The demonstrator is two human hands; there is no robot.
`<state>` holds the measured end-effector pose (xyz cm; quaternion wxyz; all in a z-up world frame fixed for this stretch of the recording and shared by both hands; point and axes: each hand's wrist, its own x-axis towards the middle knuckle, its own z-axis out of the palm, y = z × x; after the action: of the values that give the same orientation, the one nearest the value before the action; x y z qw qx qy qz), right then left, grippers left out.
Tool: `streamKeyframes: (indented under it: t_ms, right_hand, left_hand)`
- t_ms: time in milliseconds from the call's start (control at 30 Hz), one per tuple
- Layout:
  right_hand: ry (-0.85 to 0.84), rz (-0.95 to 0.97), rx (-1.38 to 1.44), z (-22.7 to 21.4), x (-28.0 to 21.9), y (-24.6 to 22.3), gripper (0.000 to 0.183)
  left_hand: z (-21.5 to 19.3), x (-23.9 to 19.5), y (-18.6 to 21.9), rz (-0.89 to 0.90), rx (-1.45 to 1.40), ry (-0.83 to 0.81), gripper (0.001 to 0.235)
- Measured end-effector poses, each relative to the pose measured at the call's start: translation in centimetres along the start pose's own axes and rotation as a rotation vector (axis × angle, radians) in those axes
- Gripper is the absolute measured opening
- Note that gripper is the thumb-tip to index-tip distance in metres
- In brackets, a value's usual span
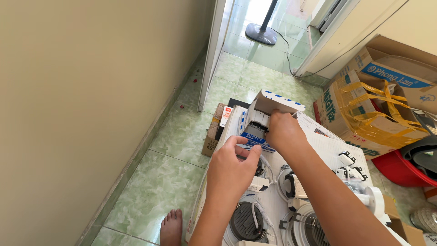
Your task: The person holds a small white electrical module, turns it over in their hands, and then places it into a small blue cardboard box containing other similar modules.
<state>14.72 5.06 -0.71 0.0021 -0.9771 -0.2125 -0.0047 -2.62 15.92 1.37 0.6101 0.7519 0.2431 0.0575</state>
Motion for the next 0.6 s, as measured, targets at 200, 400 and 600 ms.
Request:
streamKeyframes:
  t_ms: [200, 400, 600]
  right_hand:
    - [0.007, 0.06, -0.023, 2.6, 1.6, 1.5, 0.045]
    - [0.032, 0.097, -0.009, 3.5, 1.7, 1.4, 0.04]
    - [0.027, 0.078, 0.021, 3.1, 1.3, 1.0, 0.037]
  left_hand:
    - [0.4, -0.1, -0.2, 0.024, 0.016, 0.0, 0.051]
    - [0.9, -0.3, 0.0, 0.026, -0.001, -0.029, 0.052]
    - [1.4, 0.2, -0.3, 0.03, 0.017, -0.029, 0.054]
